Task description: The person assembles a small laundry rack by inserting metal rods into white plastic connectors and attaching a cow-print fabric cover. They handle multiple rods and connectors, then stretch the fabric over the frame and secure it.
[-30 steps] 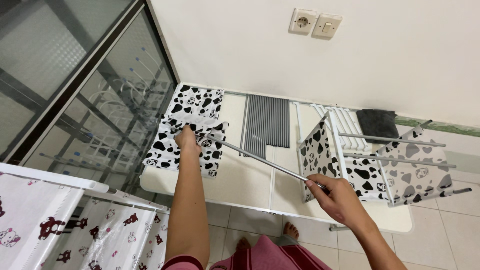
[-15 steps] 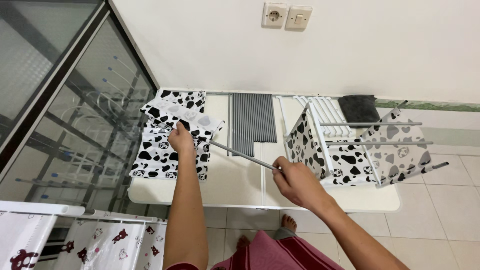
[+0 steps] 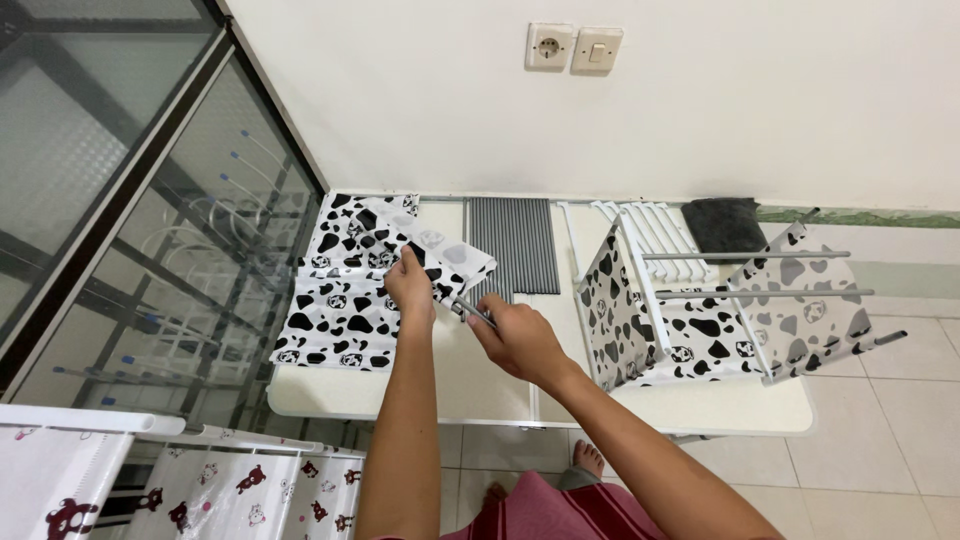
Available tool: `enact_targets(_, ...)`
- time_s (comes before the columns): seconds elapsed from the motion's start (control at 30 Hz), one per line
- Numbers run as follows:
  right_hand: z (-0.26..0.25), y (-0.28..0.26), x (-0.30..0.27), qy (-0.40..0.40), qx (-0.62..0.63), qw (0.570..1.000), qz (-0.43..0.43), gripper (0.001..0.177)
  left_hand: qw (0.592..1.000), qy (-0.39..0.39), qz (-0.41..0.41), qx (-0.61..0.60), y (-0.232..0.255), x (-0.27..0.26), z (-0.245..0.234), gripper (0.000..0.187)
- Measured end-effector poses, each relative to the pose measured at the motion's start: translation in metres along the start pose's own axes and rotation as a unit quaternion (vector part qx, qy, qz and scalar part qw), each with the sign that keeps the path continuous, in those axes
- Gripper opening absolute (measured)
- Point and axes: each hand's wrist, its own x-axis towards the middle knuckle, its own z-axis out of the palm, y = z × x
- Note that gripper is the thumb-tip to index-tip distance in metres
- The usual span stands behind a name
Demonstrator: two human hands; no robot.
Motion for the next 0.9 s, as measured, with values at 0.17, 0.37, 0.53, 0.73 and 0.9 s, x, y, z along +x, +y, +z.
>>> enact_targets(0.17, -0.022, -0.003, -0.036, -0.151, 0.135, 0.97, 0.131, 0.023, 0.999, 0.003, 0.001, 0.033, 0.014, 0.007, -0.026, 0.058)
enact_targets(0.37, -0.005, 0.003, -0.022, -0.041, 0.09, 0.994, -0.049, 0.019, 0.999, -0.017, -0.035, 0.016, 0.023, -0.011, -0.024, 0.055)
enact_targets(0.53, 0.009, 0.006, -0.007, -0.021, 0.107, 0.994, -0.016, 0.02, 0.999, -0.034, 0.002, -0.013, 0.029, -0.027, -0.017, 0.055)
enact_targets(0.73, 0.016, 0.009, 0.001, -0.011, 0.118, 0.993, -0.008, 0.023, 0.999, -0.035, 0.029, 0.017, 0.045, -0.044, -0.015, 0.056)
enact_targets(0.9, 0.019, 0.012, -0.002, 0.08, 0.129, 0.988, -0.02, 0.02, 0.992, -0.015, 0.083, 0.094, 0.059, -0.062, -0.019, 0.057)
